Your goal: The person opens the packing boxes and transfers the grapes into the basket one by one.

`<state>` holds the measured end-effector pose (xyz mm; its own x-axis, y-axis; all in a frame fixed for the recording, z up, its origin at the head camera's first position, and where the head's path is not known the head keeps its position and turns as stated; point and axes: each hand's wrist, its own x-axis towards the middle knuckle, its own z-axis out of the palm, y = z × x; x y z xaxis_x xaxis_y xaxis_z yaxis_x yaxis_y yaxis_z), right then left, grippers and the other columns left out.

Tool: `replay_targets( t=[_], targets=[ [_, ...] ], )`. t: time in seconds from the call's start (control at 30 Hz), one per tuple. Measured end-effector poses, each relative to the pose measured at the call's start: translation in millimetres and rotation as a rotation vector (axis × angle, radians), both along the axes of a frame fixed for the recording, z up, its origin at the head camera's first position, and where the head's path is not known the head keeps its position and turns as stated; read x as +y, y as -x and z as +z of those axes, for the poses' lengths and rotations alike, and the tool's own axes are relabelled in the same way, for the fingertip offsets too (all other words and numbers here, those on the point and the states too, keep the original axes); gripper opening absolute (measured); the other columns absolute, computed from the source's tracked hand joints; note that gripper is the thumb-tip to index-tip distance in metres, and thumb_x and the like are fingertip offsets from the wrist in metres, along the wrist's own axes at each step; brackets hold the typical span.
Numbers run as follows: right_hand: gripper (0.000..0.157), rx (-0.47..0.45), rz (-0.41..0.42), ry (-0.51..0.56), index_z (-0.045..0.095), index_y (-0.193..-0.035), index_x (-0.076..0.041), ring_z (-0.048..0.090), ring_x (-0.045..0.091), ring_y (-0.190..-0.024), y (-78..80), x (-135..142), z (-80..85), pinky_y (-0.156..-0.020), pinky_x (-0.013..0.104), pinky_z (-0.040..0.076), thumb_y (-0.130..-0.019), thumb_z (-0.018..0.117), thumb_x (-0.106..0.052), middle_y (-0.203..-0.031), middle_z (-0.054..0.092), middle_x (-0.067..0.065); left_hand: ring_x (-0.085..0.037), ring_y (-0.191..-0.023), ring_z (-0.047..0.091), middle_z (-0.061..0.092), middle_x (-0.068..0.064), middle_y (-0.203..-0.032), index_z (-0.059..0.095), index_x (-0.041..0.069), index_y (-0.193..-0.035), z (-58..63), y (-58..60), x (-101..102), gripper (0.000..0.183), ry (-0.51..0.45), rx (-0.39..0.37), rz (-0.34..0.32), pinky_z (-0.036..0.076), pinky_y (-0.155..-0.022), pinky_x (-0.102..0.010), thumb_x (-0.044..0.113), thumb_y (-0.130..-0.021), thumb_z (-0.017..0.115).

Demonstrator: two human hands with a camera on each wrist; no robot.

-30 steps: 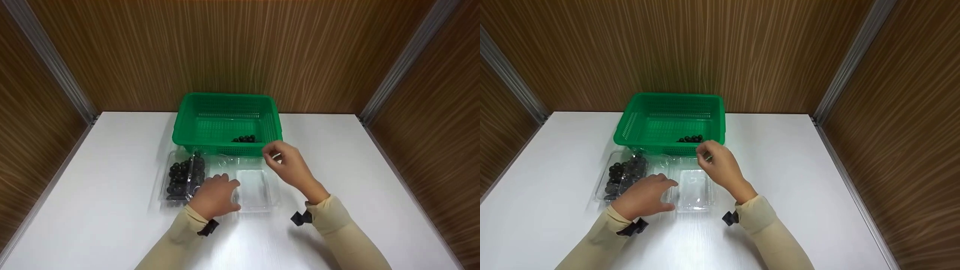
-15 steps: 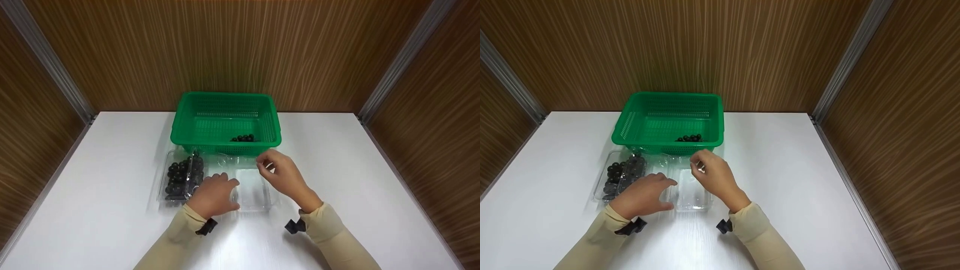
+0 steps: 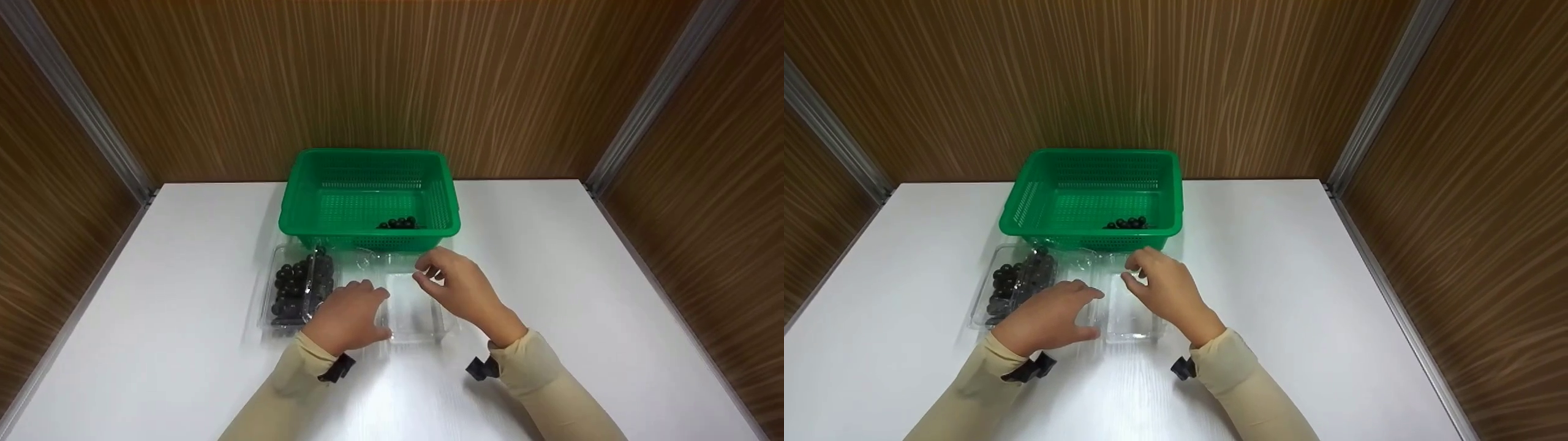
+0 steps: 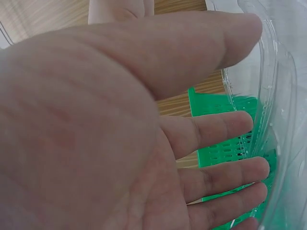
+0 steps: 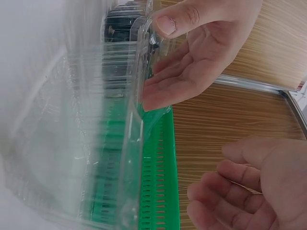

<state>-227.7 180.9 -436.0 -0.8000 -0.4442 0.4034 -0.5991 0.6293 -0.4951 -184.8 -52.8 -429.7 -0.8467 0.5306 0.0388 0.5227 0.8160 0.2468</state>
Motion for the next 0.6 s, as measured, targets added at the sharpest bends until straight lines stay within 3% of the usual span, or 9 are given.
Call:
replay_targets(
  t=[0.3,0.6],
  targets=[
    [0.009,-0.019,0.012,-0.041,0.068,-0.105,-0.012,0.072,0.023,-0.090,-0.2,-2.7,-2.4,-0.078,0.034,0.060,-0.097,0.072,-0.013,-0.099,0.069,0.000,-0.031,-0.088,0.061,0.063,-0.012,-0.095,0.069,0.002,-0.119,3.6,0.2,-2.6,0.052,0.001,0.002,0.007,0.054,-0.076,-0.047,0.036,-0.083,0.084],
    [0.011,0.023,0.039,-0.134,0.068,-0.104,-0.014,0.069,0.017,-0.093,-3.8,-1.9,-0.6,-0.082,0.034,0.059,-0.095,0.075,-0.014,-0.100,0.070,-0.002,-0.031,-0.091,0.064,0.068,-0.011,-0.099,0.070,0.004,-0.119,13.2,0.8,-7.7,0.043,-0.079,0.106,-0.002,0.055,-0.080,-0.046,0.030,-0.087,0.082]
  ],
)
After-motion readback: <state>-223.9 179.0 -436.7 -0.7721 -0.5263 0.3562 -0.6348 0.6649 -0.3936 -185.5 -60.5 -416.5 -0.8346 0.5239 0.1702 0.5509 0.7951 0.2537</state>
